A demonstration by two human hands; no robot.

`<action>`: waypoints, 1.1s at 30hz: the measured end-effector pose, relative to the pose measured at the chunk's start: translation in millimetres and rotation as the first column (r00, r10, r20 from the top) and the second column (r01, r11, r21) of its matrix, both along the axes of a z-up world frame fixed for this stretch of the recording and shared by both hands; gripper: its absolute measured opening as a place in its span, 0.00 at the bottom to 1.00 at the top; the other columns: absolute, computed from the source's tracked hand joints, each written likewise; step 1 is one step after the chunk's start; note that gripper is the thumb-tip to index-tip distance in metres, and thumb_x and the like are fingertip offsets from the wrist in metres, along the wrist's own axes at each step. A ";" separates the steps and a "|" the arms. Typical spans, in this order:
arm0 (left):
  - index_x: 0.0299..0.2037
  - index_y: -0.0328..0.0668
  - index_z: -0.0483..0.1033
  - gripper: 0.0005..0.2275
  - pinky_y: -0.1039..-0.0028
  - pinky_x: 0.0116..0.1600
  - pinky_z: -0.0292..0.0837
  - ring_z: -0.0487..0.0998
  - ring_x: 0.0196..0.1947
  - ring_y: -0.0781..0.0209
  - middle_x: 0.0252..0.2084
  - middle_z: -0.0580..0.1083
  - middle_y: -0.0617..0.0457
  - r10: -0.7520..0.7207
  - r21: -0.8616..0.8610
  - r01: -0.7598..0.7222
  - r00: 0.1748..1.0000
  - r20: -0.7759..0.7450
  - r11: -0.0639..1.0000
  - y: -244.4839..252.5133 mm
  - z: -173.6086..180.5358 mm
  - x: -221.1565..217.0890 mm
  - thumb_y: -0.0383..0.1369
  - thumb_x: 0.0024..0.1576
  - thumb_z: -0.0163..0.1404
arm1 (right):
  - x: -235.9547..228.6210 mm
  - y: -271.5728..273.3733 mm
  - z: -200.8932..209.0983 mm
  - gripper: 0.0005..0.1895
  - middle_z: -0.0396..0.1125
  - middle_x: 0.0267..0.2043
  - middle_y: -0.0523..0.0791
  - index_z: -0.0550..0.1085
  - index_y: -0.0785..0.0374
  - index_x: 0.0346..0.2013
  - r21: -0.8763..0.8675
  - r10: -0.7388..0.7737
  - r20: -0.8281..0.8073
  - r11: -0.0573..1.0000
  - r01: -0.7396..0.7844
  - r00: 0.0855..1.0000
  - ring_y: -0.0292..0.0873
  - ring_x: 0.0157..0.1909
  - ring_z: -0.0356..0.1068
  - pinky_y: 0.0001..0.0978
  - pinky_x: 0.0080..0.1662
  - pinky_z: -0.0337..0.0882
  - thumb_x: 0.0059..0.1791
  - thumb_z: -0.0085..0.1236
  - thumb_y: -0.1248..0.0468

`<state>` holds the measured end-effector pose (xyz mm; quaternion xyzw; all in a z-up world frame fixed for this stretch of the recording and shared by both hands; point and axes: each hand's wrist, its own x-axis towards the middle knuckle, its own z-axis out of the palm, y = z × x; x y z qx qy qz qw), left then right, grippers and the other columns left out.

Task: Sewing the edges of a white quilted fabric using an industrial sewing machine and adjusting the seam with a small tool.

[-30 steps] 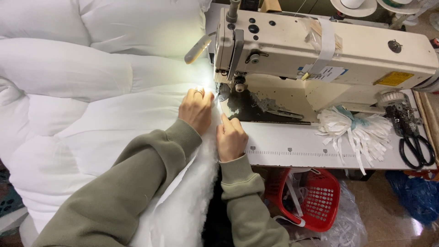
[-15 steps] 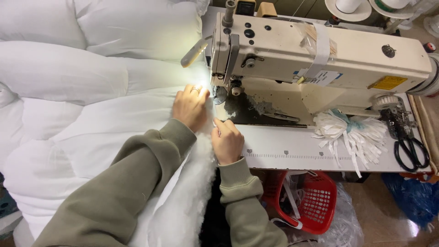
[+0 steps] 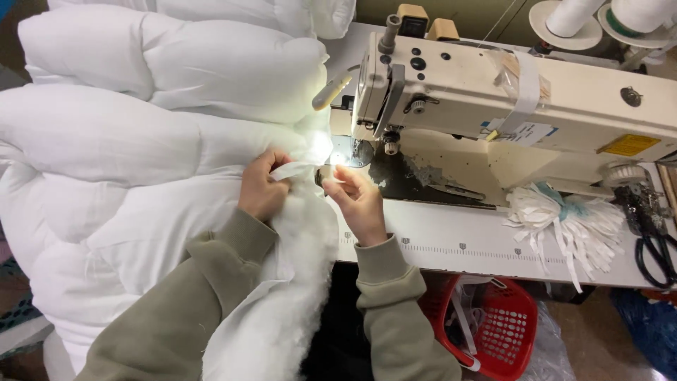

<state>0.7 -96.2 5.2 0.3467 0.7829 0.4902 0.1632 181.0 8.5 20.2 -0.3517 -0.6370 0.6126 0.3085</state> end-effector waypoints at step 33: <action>0.26 0.43 0.76 0.07 0.63 0.44 0.77 0.79 0.43 0.47 0.43 0.76 0.49 -0.361 -0.155 0.337 0.725 -0.586 0.929 33.0 -12.2 42.6 0.35 0.48 0.59 | 29.1 33.7 -8.9 0.05 0.69 0.17 0.42 0.81 0.55 0.23 0.372 0.003 0.391 0.914 -0.161 0.920 0.43 0.22 0.69 0.32 0.30 0.68 0.40 0.68 0.58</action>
